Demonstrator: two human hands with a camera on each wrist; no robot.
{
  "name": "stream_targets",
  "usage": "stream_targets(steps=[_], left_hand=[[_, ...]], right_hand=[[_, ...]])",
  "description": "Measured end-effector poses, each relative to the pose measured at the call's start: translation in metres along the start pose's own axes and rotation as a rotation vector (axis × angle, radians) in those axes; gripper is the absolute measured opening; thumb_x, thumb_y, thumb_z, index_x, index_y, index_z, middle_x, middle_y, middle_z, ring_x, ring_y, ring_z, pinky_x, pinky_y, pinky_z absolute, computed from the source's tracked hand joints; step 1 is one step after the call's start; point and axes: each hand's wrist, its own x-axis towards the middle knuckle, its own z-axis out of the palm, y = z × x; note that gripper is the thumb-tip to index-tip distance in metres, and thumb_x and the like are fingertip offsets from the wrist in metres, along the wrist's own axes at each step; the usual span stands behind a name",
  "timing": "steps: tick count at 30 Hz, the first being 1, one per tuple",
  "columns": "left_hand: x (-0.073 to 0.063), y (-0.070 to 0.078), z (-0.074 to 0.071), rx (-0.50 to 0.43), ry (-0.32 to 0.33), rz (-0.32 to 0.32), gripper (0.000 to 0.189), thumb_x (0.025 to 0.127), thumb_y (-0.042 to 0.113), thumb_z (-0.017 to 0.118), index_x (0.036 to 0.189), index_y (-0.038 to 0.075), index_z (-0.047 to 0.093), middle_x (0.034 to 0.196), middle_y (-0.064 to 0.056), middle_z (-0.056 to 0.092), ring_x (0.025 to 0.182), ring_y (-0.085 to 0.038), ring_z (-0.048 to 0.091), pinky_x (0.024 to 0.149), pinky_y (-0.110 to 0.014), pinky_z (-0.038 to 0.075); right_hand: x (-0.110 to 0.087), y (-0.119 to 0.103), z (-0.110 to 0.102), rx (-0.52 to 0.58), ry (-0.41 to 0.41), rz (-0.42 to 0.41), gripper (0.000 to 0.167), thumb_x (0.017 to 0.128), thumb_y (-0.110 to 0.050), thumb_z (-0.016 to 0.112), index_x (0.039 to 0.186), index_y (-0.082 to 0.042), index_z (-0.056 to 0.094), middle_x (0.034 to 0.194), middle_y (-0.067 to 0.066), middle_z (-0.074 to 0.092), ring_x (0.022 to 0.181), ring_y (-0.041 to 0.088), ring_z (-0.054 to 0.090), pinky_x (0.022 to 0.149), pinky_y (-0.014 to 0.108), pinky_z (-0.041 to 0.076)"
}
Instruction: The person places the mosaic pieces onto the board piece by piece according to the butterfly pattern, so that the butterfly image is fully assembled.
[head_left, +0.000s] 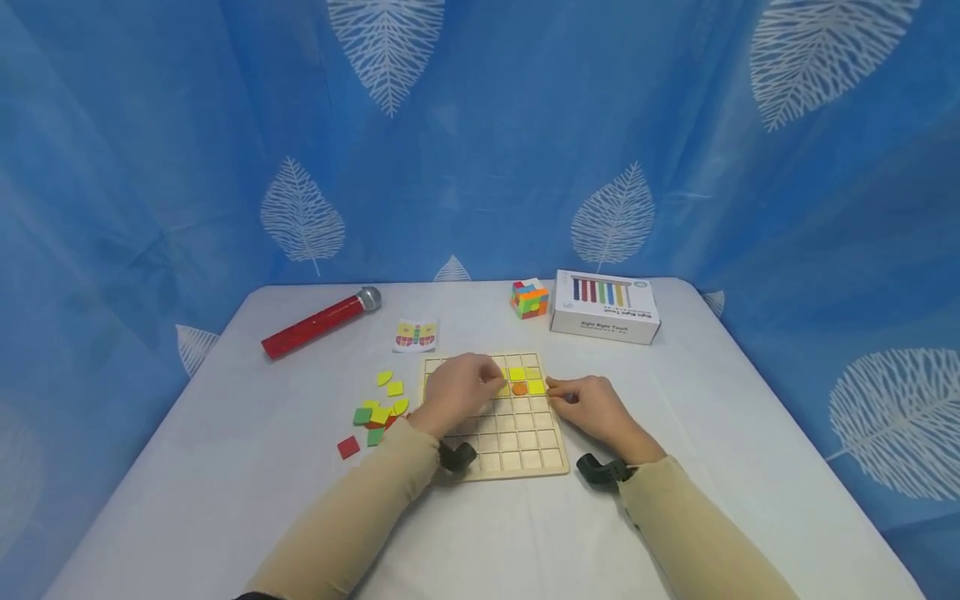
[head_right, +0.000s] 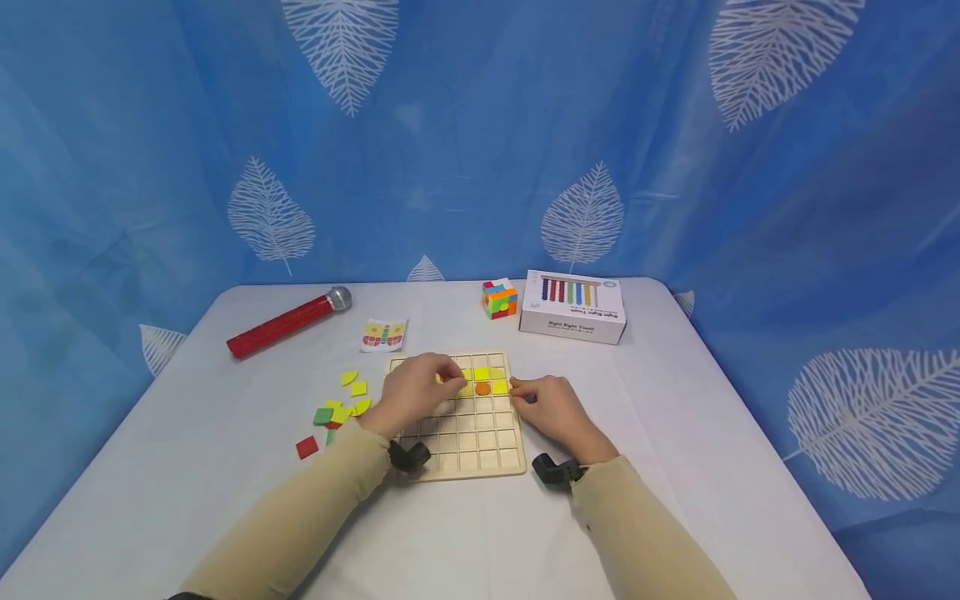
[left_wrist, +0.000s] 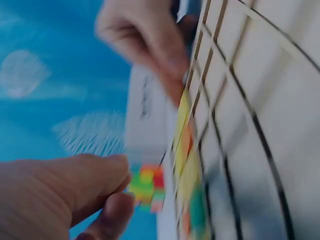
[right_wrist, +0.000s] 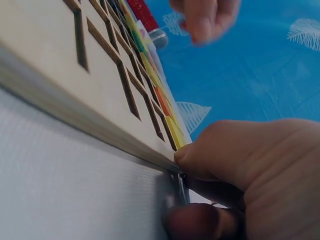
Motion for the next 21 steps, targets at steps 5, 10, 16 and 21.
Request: stream_targets(steps=[5, 10, 16, 21], left_hand=[[-0.031, -0.063, -0.047, -0.053, 0.053, -0.172, 0.019, 0.094, 0.037, 0.074, 0.106, 0.023, 0.077, 0.103, 0.005, 0.072, 0.093, -0.019, 0.06, 0.081, -0.038, 0.049], [-0.041, -0.125, -0.074, -0.098, 0.151, -0.321, 0.028, 0.099, 0.033, 0.068, 0.12, 0.014, 0.071, 0.118, -0.008, 0.07, 0.104, -0.028, 0.06, 0.092, -0.047, 0.051], [-0.037, -0.157, -0.068, -0.075, 0.151, -0.336, 0.04, 0.1, 0.033, 0.067, 0.135, 0.015, 0.064, 0.128, -0.011, 0.065, 0.115, -0.031, 0.059, 0.1, -0.051, 0.05], [-0.035, -0.158, -0.064, 0.126, 0.107, -0.268, 0.05, 0.096, 0.04, 0.072, 0.141, 0.02, 0.064, 0.118, -0.011, 0.064, 0.101, -0.027, 0.061, 0.085, -0.044, 0.054]], right_hand=[[0.0, -0.006, -0.001, -0.013, -0.007, 0.017, 0.028, 0.094, -0.025, 0.074, 0.118, -0.012, 0.078, 0.134, 0.003, 0.069, 0.128, 0.034, 0.062, 0.098, 0.05, 0.053], [-0.004, -0.006, -0.004, -0.004, 0.009, 0.035, 0.027, 0.094, -0.022, 0.073, 0.117, -0.01, 0.078, 0.134, 0.005, 0.069, 0.129, 0.036, 0.062, 0.1, 0.052, 0.052], [-0.003, -0.004, -0.002, 0.003, 0.0, 0.037, 0.027, 0.095, -0.023, 0.073, 0.118, -0.01, 0.078, 0.135, 0.005, 0.068, 0.131, 0.036, 0.06, 0.104, 0.053, 0.05], [0.001, -0.006, 0.002, -0.009, 0.012, -0.01, 0.025, 0.095, -0.022, 0.073, 0.115, -0.01, 0.079, 0.132, 0.006, 0.069, 0.128, 0.036, 0.062, 0.101, 0.053, 0.052]])
